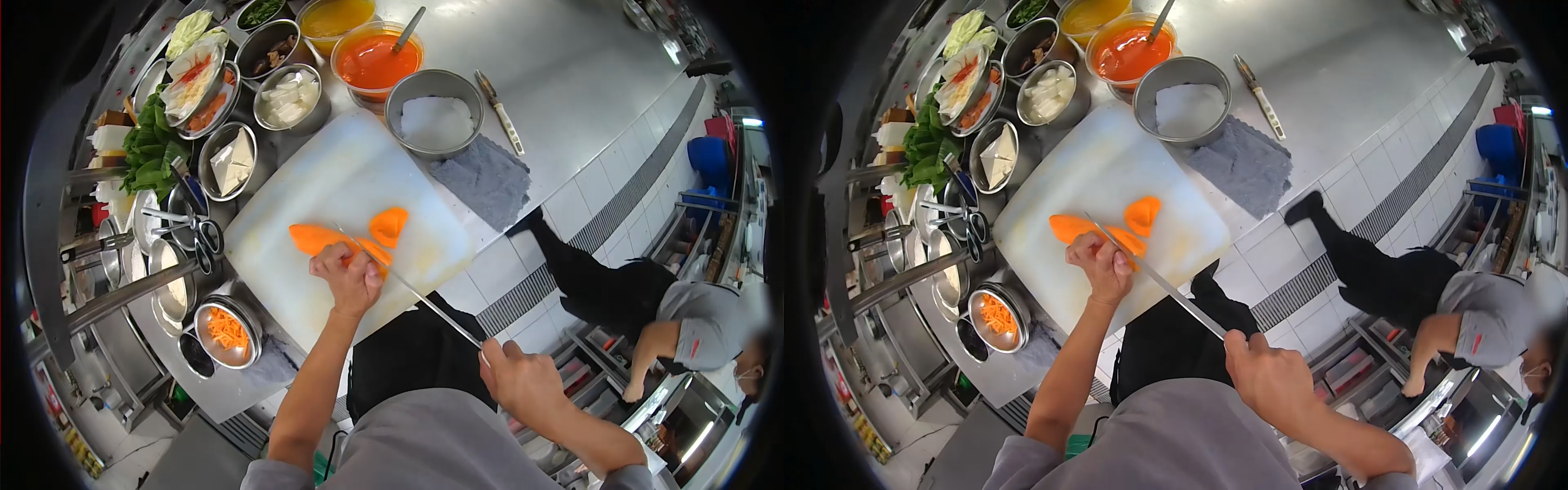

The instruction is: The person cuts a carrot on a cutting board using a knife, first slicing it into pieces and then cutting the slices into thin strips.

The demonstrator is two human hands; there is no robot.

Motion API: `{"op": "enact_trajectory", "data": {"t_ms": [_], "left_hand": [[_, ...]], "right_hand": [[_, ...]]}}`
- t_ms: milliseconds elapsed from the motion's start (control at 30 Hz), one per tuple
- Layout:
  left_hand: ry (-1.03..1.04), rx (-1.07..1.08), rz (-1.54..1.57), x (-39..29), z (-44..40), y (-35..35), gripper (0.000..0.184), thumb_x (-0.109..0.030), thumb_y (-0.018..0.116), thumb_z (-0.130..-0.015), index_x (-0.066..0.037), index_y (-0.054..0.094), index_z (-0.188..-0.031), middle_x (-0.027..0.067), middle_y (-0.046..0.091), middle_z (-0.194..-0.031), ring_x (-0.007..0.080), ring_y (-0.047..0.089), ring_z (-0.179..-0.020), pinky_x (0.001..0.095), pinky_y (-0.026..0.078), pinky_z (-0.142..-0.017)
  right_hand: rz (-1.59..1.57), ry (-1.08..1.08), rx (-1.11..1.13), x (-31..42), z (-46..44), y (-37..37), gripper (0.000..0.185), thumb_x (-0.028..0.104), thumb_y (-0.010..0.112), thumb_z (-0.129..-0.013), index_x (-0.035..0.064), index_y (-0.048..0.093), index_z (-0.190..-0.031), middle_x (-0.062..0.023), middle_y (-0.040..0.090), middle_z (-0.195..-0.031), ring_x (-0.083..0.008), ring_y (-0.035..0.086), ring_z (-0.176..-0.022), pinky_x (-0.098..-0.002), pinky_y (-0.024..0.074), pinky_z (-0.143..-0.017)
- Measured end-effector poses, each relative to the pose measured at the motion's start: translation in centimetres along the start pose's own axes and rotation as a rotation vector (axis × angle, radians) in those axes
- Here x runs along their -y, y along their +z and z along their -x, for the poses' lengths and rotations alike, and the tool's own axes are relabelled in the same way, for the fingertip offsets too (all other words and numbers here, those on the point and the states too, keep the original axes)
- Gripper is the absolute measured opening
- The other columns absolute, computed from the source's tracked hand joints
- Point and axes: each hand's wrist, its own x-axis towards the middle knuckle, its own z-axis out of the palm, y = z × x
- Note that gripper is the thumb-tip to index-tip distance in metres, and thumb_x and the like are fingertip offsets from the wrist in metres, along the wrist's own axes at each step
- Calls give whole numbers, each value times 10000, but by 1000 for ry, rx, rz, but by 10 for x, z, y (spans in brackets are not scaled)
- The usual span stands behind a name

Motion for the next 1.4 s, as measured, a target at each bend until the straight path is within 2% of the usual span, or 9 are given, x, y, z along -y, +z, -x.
{"op": "enact_trajectory", "data": {"t_ms": [200, 467, 733, 800, 933, 1033, 1100, 1167, 1400], "left_hand": [[-6, 4, 5, 1, 2, 1, 103, -319, 579, -920, -267, 608, -1003, 49, 452, -1082, 287, 439, -1049, 492, 261, -907], [-1, 64, 44, 4, 1, 2, 210, -291, 605, -811, -278, 604, -1021, 37, 443, -1096, 295, 415, -1046, 502, 257, -907], [11, 43, 14, 1, -7, 1, 264, -288, 606, -813, -282, 603, -1078, 34, 464, -1105, 288, 428, -1057, 502, 262, -901], [6, 40, 5, 0, -5, 2, 277, -290, 605, -817, -282, 604, -1094, 34, 470, -1107, 286, 432, -1056, 503, 263, -901], [11, 36, 13, -2, -5, 1, 290, -296, 594, -837, -281, 602, -1127, 35, 474, -1099, 283, 443, -1049, 501, 266, -904], [22, 11, -1, 2, -6, 2, 267, -298, 582, -858, -271, 600, -1123, 36, 473, -1093, 282, 449, -1048, 502, 268, -905], [18, 12, -7, 1, -5, 3, 250, -301, 576, -868, -263, 600, -1115, 37, 472, -1092, 282, 451, -1049, 503, 270, -905], [22, 22, -17, 0, -5, 2, 159, -293, 537, -935, -213, 560, -1070, 75, 483, -1115, 304, 446, -1076, 497, 276, -941], [4, -3, -4, -2, -10, -6, 209, -283, 593, -896, -222, 603, -1096, 45, 504, -1110, 291, 476, -1085, 498, 280, -942]], "right_hand": [[-24, -32, -38, 3, -17, 3, 194, 166, 651, -939, 88, 484, -879, -81, 567, -602, -258, 638, -460, -364, 518, -421], [-52, -69, -43, 16, -74, 13, 137, 120, 630, -923, 65, 504, -914, -128, 633, -620, -306, 687, -540, -398, 560, -482], [7, -80, -117, 33, -135, 45, 107, 101, 592, -913, 50, 504, -946, -155, 660, -643, -320, 712, -576, -413, 574, -512], [-43, -63, -156, 32, -140, 54, 187, 184, 632, -950, 36, 524, -986, -161, 653, -630, -347, 691, -558, -442, 560, -505], [-96, -71, -217, 29, -154, 82, 195, 184, 635, -939, 35, 528, -1004, -174, 662, -659, -353, 698, -584, -458, 569, -529], [-126, -108, -297, 28, -172, 103, 146, 141, 585, -937, 35, 541, -1027, -181, 671, -675, -352, 705, -591, -450, 578, -541], [-143, -83, -295, 26, -175, 108, 228, 200, 647, -925, 36, 529, -1032, -189, 676, -696, -366, 704, -614, -468, 572, -554], [-153, -85, -281, 23, -176, 107, 230, 207, 645, -933, 35, 529, -1032, -188, 678, -702, -372, 702, -617, -474, 568, -554], [-236, -80, -267, 13, -144, 87, 247, 271, 609, -985, 41, 527, -1020, -168, 678, -696, -391, 696, -618, -482, 574, -581]]}}
